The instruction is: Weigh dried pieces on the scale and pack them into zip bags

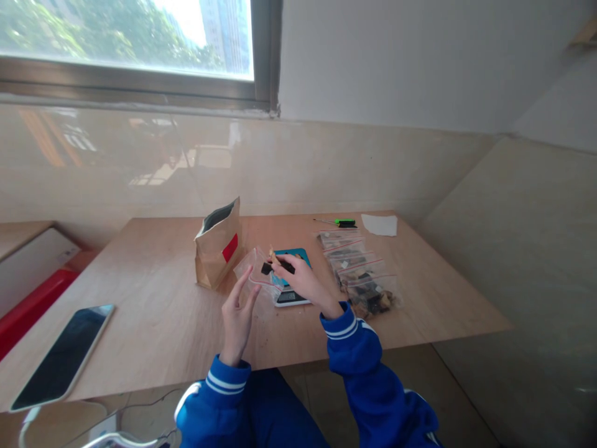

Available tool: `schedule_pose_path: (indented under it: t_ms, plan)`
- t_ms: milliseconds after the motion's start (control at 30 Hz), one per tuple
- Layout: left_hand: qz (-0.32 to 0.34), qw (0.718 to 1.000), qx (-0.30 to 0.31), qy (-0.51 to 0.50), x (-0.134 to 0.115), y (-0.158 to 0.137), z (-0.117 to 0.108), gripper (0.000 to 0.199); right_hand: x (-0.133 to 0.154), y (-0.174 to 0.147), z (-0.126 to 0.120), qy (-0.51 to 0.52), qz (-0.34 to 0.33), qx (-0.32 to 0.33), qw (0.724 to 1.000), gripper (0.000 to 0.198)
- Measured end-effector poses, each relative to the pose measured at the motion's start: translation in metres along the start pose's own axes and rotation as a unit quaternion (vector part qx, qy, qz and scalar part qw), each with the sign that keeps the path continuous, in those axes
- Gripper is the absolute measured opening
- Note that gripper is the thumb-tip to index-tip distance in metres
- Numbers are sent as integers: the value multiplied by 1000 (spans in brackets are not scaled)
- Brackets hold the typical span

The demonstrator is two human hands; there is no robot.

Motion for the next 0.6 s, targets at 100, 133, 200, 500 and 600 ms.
schedule_pose_path:
  t_ms: [100, 133, 200, 500, 600]
  plan:
    - [-1, 999, -24, -22, 2, -3, 2, 45, 5, 2, 11, -117, -33, 75, 990, 13]
    - [-2, 999, -26, -30, 3, -4, 2, 45, 5, 3, 15, -147, -46, 103, 983, 9]
    - [-3, 999, -27, -38, 6, -8, 2, 44, 4, 6, 23, -184, -64, 147, 970, 9]
    - [-15, 996, -51, -77, 13, -17, -3, 48, 20, 20, 44, -108, -26, 151, 982, 30]
    - [-25, 991, -81, -100, 21, -16, -5, 50, 18, 20, 50, -35, 26, 100, 994, 53]
Point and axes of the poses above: each hand's wrist, its own y-axis towards the middle knuckle, its own z-axis out of the palm, x = y × z, the point moved 5 cm from there along y, towards the middle knuckle, and after that the axes turned 6 degrees about -y, right-handed, at the moved point
